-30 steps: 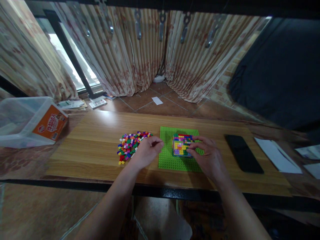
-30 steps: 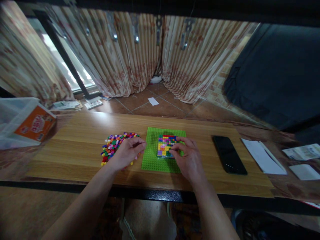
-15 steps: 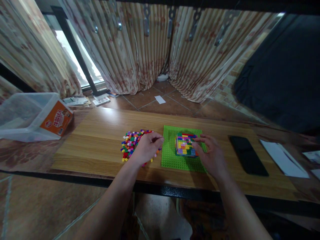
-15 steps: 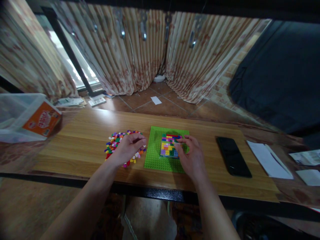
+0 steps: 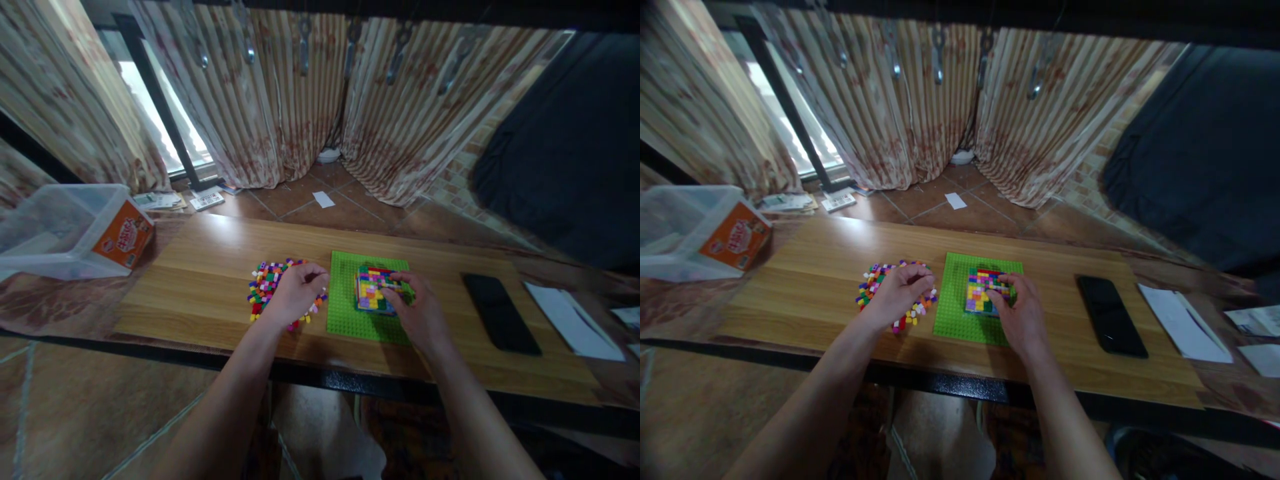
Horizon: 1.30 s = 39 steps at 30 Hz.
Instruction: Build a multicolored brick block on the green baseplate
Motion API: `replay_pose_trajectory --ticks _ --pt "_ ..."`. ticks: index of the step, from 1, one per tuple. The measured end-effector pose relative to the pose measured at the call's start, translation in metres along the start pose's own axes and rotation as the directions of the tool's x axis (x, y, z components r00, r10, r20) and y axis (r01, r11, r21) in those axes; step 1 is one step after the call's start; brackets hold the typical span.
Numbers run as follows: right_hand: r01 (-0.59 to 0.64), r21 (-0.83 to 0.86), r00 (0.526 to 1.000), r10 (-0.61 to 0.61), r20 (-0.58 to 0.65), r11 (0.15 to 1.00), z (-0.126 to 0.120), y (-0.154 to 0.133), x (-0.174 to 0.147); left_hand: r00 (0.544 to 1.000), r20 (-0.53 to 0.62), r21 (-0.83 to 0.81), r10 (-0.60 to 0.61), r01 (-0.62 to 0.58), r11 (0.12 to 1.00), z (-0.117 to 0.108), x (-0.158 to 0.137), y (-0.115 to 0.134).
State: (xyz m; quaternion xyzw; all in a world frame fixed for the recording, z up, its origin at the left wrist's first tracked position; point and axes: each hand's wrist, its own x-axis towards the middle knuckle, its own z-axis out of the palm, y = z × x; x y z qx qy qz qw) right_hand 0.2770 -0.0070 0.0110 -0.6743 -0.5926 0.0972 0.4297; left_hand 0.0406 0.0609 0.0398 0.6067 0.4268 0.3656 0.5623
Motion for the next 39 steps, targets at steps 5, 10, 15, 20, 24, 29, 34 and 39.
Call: replay_pose_trajectory --ticks 5,10,15,20,24,29,34,39 --pt "0.003 -0.031 1.0 -0.004 -0.012 1.0 -0.005 -0.005 0.001 0.999 -0.015 0.04 0.041 -0.04 0.998 -0.02 -0.002 0.005" --pt "0.108 0.006 0.986 -0.106 -0.127 0.994 -0.005 -0.037 -0.007 0.996 0.055 0.171 0.067 -0.076 0.982 -0.044 -0.009 0.008" --pt "0.232 0.136 0.938 -0.259 0.23 0.963 0.026 -0.072 -0.029 0.991 0.105 0.401 0.087 -0.122 0.908 -0.05 -0.014 -0.001" --pt "0.272 0.033 0.891 -0.265 0.368 0.962 0.058 -0.086 -0.042 0.989 0.138 0.712 0.052 -0.135 0.689 -0.046 -0.018 0.003" --pt "0.274 -0.057 0.894 -0.232 0.384 0.96 0.07 -0.087 -0.043 0.987 0.16 0.824 -0.033 -0.115 0.555 -0.044 -0.02 0.009" --pt "0.266 -0.109 0.907 -0.21 0.364 0.958 0.079 -0.086 -0.043 0.99 0.141 0.859 -0.027 -0.109 0.5 -0.043 -0.019 0.006" --pt "0.271 -0.118 0.915 -0.217 0.341 0.955 0.084 -0.086 -0.042 0.988 0.153 0.844 -0.019 -0.121 0.523 -0.044 -0.018 0.002" --pt "0.248 0.058 0.942 -0.255 0.22 0.967 0.07 -0.093 -0.039 0.983 0.182 0.817 -0.017 -0.141 0.559 -0.047 -0.016 0.001"
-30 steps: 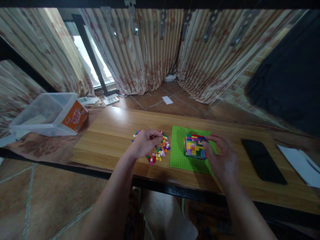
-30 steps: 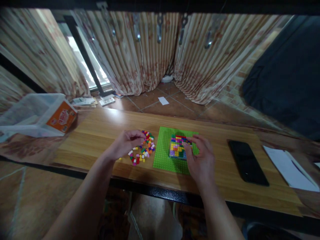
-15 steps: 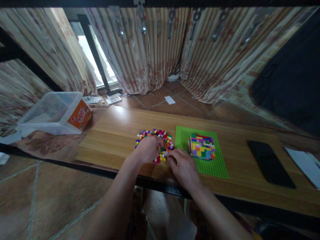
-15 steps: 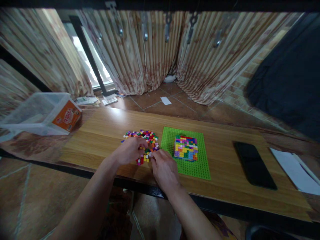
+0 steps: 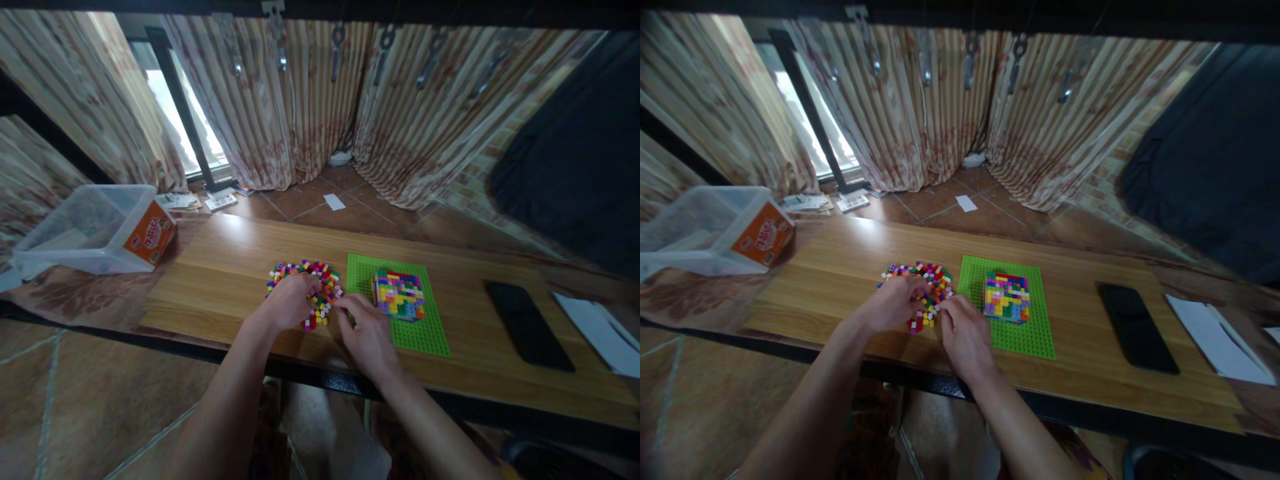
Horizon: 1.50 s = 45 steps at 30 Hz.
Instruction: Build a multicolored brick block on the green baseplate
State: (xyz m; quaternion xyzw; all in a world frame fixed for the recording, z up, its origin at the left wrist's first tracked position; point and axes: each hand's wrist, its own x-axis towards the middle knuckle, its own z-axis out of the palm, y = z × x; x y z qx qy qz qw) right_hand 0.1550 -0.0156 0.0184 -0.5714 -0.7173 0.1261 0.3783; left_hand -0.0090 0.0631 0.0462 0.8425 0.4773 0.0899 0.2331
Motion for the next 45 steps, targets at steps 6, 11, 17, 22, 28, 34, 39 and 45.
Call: replay_pose_trajectory --ticks 6,11,17,22,28,34,39,45 --pt "-0.031 0.096 0.952 0.059 -0.302 0.995 -0.05 0.015 0.003 1.0 0.005 -0.043 -0.018 0.018 0.999 -0.001 0.001 0.004" --pt "-0.184 0.163 0.869 0.238 -0.434 0.969 -0.089 0.049 0.0 0.999 -0.007 0.0 0.045 -0.045 0.999 -0.001 0.004 0.01" --pt "-0.293 0.147 0.895 0.325 -0.304 0.945 -0.099 0.062 -0.01 0.992 -0.084 0.012 0.09 -0.089 0.996 0.004 0.012 0.013" --pt "-0.283 0.027 0.938 0.283 -0.198 0.959 -0.095 0.061 -0.014 0.986 -0.093 -0.015 0.139 -0.141 0.99 0.009 0.015 0.016" --pt "-0.149 -0.103 0.977 0.13 -0.171 0.984 -0.091 0.063 -0.012 0.987 -0.087 0.0 0.135 -0.135 0.991 0.011 0.016 0.017" --pt "-0.121 -0.155 0.98 0.093 -0.175 0.98 -0.087 0.065 -0.012 0.989 -0.07 0.005 0.133 -0.133 0.991 0.007 0.014 0.018" --pt "-0.143 -0.171 0.974 0.108 -0.2 0.975 -0.089 0.065 -0.012 0.991 -0.068 0.007 0.114 -0.114 0.993 0.006 0.013 0.019" --pt "-0.234 -0.073 0.955 0.215 -0.205 0.969 -0.096 0.07 -0.013 0.991 -0.069 0.005 0.118 -0.118 0.993 0.007 0.014 0.017"
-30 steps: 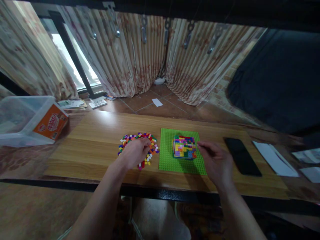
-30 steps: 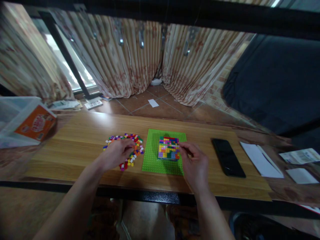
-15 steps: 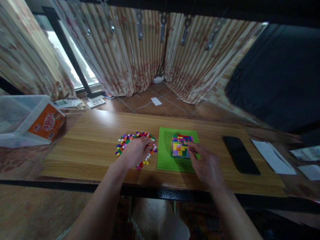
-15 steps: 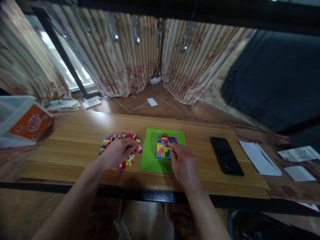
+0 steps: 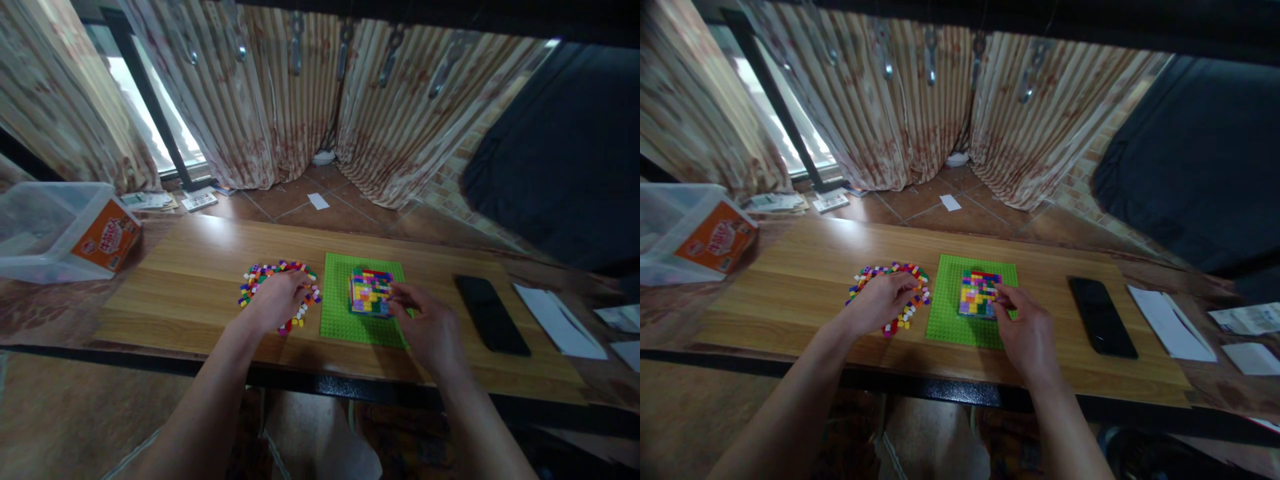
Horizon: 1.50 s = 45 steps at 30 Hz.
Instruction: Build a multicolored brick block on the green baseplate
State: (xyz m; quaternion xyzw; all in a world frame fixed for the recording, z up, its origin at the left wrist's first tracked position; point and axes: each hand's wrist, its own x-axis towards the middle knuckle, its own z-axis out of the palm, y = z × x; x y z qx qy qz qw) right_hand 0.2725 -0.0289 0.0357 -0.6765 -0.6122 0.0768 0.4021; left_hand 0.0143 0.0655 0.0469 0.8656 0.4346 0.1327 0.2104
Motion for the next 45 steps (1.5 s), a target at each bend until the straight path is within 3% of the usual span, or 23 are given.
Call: replay_pose_trajectory --ticks 5,9,17,26,32,37,41,45 --pt "-0.115 0.011 0.987 0.116 -0.111 0.993 -0.002 0.002 0.003 1.0 -0.008 -0.012 -0.008 0.007 1.0 0.001 0.0 -0.001" --pt "-0.133 -0.048 0.985 0.127 -0.121 0.99 0.005 0.005 0.004 1.0 0.0 -0.019 -0.012 0.012 1.0 0.001 0.0 0.0" --pt "-0.078 -0.166 0.992 0.06 -0.109 0.983 0.017 0.015 0.003 1.0 -0.019 -0.024 -0.01 0.01 1.0 0.002 0.0 -0.003" --pt "0.009 -0.329 0.995 -0.042 -0.091 0.944 0.026 0.005 -0.002 1.0 -0.006 -0.033 0.0 0.0 0.999 -0.001 -0.001 -0.001" --pt "0.012 -0.34 0.996 -0.041 -0.079 0.941 0.035 0.002 -0.004 1.0 -0.024 -0.035 -0.01 0.009 0.999 0.002 -0.002 -0.003" --pt "0.033 -0.323 0.982 -0.091 -0.166 0.946 0.032 -0.002 -0.004 0.998 -0.058 -0.025 -0.021 0.019 0.999 -0.001 -0.003 -0.005" --pt "0.139 -0.245 0.957 -0.194 -0.214 0.96 0.031 -0.019 -0.003 0.997 -0.07 -0.004 -0.036 0.035 0.999 -0.008 -0.006 -0.006" --pt "0.292 -0.094 0.954 -0.296 -0.033 0.952 0.047 -0.047 -0.01 0.997 -0.069 0.008 -0.047 0.048 0.999 -0.01 -0.008 -0.008"
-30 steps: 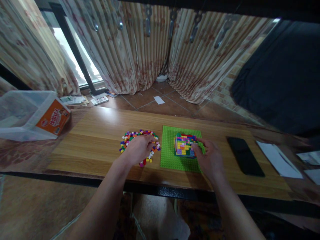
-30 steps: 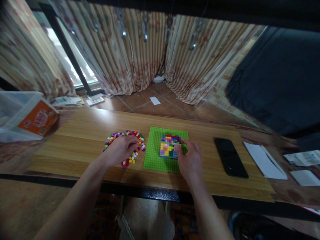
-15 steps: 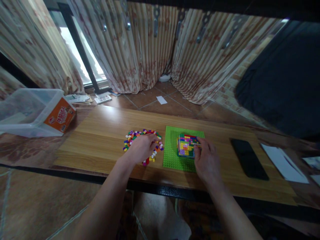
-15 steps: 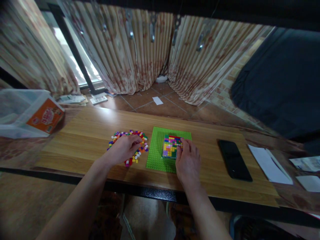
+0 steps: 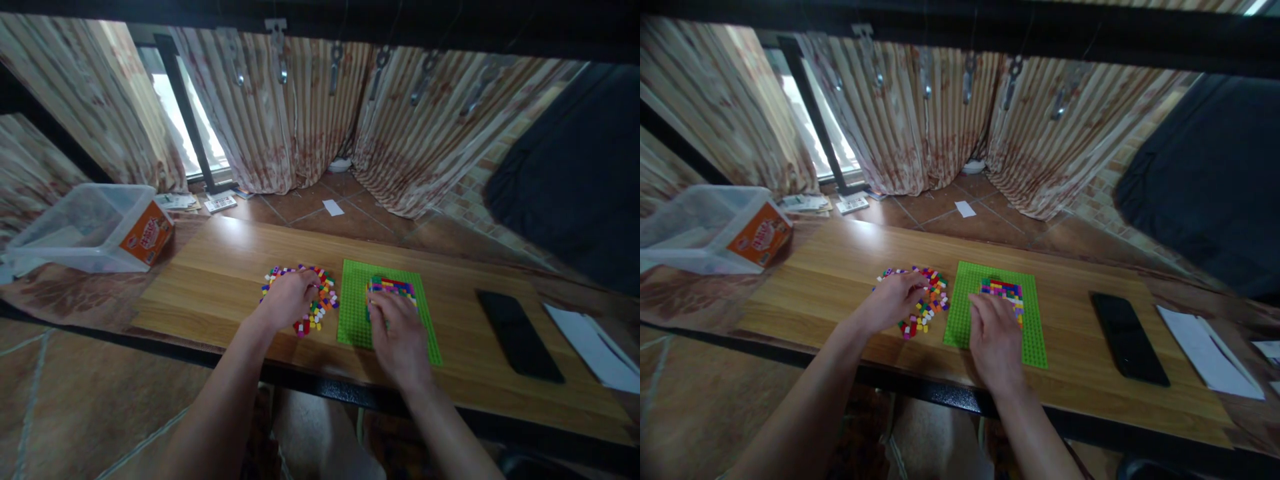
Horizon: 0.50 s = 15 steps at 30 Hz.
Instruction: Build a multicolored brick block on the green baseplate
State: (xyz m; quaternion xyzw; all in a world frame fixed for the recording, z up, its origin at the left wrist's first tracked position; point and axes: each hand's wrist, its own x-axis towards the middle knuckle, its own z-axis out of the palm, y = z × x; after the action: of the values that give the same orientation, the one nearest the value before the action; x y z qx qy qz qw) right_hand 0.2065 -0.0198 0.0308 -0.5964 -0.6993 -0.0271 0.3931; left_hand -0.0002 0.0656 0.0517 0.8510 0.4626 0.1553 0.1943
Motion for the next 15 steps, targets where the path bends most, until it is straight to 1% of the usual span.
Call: replay_pose_trajectory --ticks 2,4,7,9,11,13,15 --pt "0.03 0.065 0.994 -0.037 0.103 0.997 0.011 -0.014 -0.002 1.0 -0.009 -0.004 -0.012 0.012 1.0 0.001 -0.001 -0.002" --pt "0.025 0.104 0.986 -0.041 0.163 0.994 0.022 -0.025 -0.004 0.999 -0.035 -0.015 -0.031 0.03 0.999 0.0 -0.001 -0.006" --pt "-0.007 0.123 0.982 -0.016 0.188 0.992 0.036 -0.032 -0.006 0.99 -0.113 -0.046 -0.089 0.084 0.995 -0.005 -0.002 -0.015" --pt "-0.023 0.114 0.983 0.002 0.184 0.993 0.043 -0.032 -0.005 0.97 -0.162 -0.048 -0.181 0.176 0.983 -0.012 -0.004 -0.022" --pt "-0.041 0.092 0.983 0.024 0.182 0.995 0.05 -0.029 -0.003 0.927 -0.195 -0.029 -0.32 0.321 0.947 -0.018 -0.005 -0.031" --pt "-0.06 0.063 0.982 0.047 0.184 0.996 0.056 -0.025 0.002 0.863 -0.222 -0.015 -0.454 0.462 0.887 -0.023 -0.008 -0.041" --pt "-0.08 0.03 0.979 0.073 0.188 0.996 0.062 -0.022 0.008 0.807 -0.243 -0.02 -0.538 0.551 0.835 -0.025 -0.011 -0.051"
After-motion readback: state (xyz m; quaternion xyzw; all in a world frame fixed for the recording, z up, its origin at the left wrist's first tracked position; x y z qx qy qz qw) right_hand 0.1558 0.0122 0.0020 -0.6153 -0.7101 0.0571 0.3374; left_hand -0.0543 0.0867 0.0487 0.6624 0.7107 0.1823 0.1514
